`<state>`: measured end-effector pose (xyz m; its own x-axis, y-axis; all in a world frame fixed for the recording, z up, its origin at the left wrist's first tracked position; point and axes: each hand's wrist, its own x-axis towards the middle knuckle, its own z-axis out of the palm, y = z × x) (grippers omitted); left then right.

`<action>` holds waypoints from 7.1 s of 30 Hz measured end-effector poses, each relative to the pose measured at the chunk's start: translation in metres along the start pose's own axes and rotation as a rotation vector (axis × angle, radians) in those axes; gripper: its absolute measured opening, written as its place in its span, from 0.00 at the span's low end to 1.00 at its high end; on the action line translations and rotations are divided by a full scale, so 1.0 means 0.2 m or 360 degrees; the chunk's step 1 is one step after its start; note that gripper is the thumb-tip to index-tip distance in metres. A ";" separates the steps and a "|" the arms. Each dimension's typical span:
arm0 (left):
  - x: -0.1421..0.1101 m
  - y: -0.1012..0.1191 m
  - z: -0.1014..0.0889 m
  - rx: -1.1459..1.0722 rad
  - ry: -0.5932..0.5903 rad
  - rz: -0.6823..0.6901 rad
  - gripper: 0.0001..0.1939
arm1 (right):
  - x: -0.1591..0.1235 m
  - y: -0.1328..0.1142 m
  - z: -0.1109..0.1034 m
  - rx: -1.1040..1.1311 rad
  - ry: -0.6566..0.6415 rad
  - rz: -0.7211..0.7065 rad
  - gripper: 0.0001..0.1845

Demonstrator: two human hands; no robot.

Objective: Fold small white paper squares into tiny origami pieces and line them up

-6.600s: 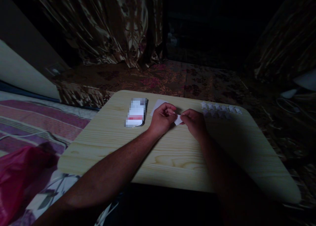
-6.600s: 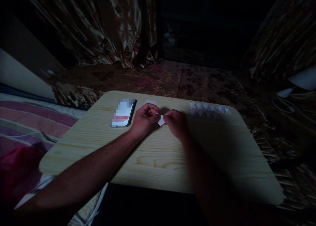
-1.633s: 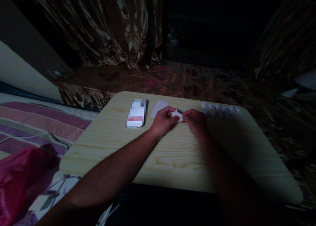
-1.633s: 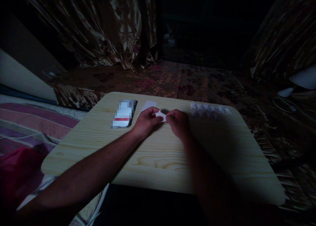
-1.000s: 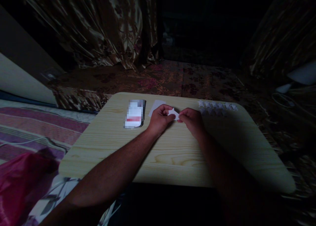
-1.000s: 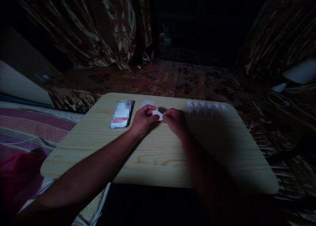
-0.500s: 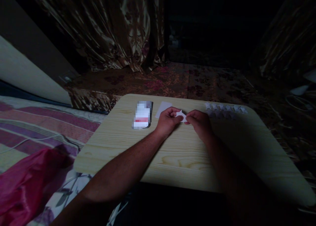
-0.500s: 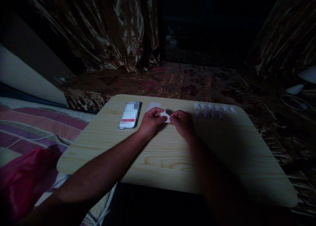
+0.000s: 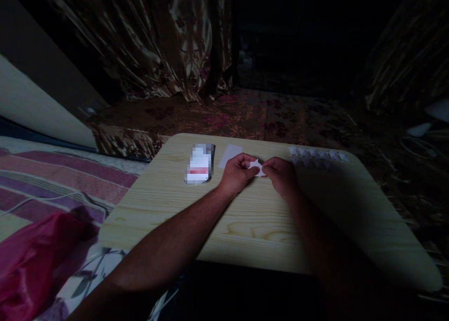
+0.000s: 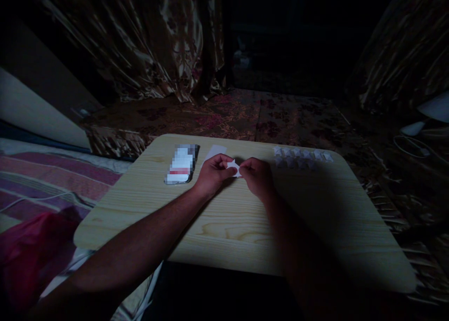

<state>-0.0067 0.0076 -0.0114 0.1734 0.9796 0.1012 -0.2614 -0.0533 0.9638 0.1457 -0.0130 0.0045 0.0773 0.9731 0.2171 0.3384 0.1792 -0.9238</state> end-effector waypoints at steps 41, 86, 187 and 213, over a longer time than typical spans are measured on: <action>0.00 -0.02 -0.01 0.0255 -0.0084 0.0141 0.16 | 0.01 0.03 0.01 -0.0069 0.0029 -0.0058 0.08; -0.01 -0.01 -0.01 0.0384 -0.0198 0.0087 0.13 | 0.00 -0.02 -0.01 -0.0045 0.0061 0.0041 0.08; 0.00 0.00 -0.03 0.0258 -0.0090 -0.0021 0.12 | 0.02 0.05 0.01 -0.0015 -0.0021 -0.0050 0.07; 0.01 0.01 -0.01 0.0084 0.0004 -0.0182 0.06 | 0.01 0.04 0.02 -0.0041 -0.0106 -0.0041 0.05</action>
<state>-0.0094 0.0093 -0.0108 0.1971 0.9803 -0.0108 -0.1899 0.0490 0.9806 0.1450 -0.0087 -0.0046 0.0060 0.9758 0.2185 0.3635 0.2014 -0.9096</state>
